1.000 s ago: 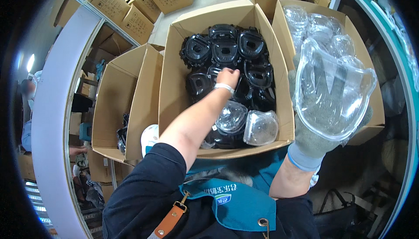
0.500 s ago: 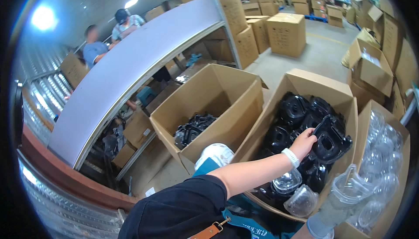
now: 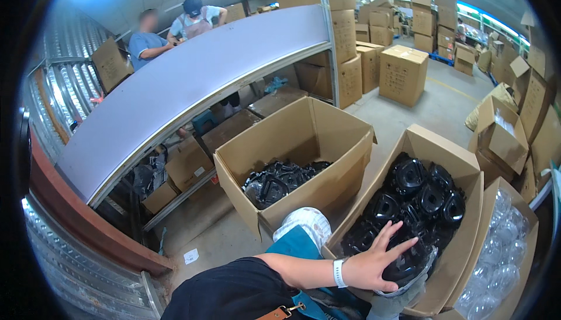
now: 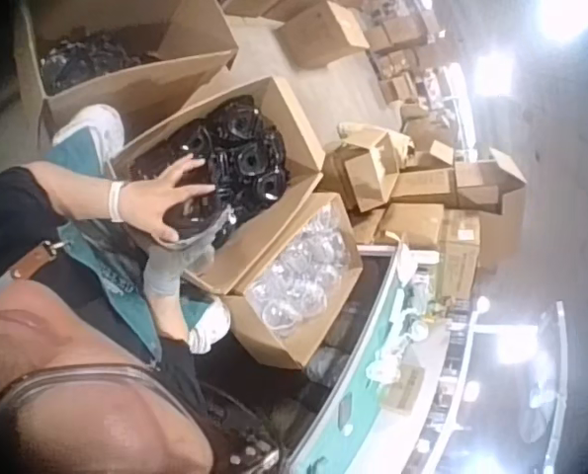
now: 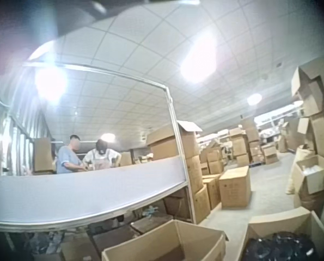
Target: The person assembles light fixtures by taking black housings and clear covers from cardboard boxes, attaching the clear covers onto the housings by hand, and placing the assembled units into an adjacent cardboard box.
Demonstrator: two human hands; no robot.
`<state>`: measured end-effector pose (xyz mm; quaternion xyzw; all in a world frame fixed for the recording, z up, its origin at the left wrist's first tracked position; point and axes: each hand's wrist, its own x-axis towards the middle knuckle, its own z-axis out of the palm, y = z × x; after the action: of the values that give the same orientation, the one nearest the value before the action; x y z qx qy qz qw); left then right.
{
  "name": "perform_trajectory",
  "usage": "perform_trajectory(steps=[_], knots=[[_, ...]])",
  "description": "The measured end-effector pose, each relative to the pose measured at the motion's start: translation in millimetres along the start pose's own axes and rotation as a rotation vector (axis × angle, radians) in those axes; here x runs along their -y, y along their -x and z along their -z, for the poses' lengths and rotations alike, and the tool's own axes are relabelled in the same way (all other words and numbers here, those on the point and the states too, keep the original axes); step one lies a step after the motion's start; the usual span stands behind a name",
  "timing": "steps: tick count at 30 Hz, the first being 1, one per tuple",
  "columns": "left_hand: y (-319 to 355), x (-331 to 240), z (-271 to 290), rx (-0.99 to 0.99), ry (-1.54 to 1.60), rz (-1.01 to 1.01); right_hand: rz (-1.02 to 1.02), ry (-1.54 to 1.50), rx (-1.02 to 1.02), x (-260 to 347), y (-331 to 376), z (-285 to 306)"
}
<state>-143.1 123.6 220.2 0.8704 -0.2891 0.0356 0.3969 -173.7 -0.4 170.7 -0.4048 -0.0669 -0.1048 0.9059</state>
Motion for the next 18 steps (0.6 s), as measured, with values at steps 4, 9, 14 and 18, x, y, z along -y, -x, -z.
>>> perform_trajectory(steps=[4,9,14,18], knots=[[-9.3,4.5,-5.5,-0.107,0.383,-0.174,-0.099,-0.026,0.089,23.8,10.3,-21.3],[-20.6,19.3,-21.4,-0.186,0.639,-0.102,0.139,0.391,-0.083,36.9,-2.9,-13.3],[-11.0,28.1,-24.9,0.044,1.211,0.144,0.356,0.847,0.092,38.4,-2.9,3.6],[-2.9,29.2,-29.6,-0.005,1.061,0.097,0.194,0.701,0.177,29.0,-0.5,5.5]])
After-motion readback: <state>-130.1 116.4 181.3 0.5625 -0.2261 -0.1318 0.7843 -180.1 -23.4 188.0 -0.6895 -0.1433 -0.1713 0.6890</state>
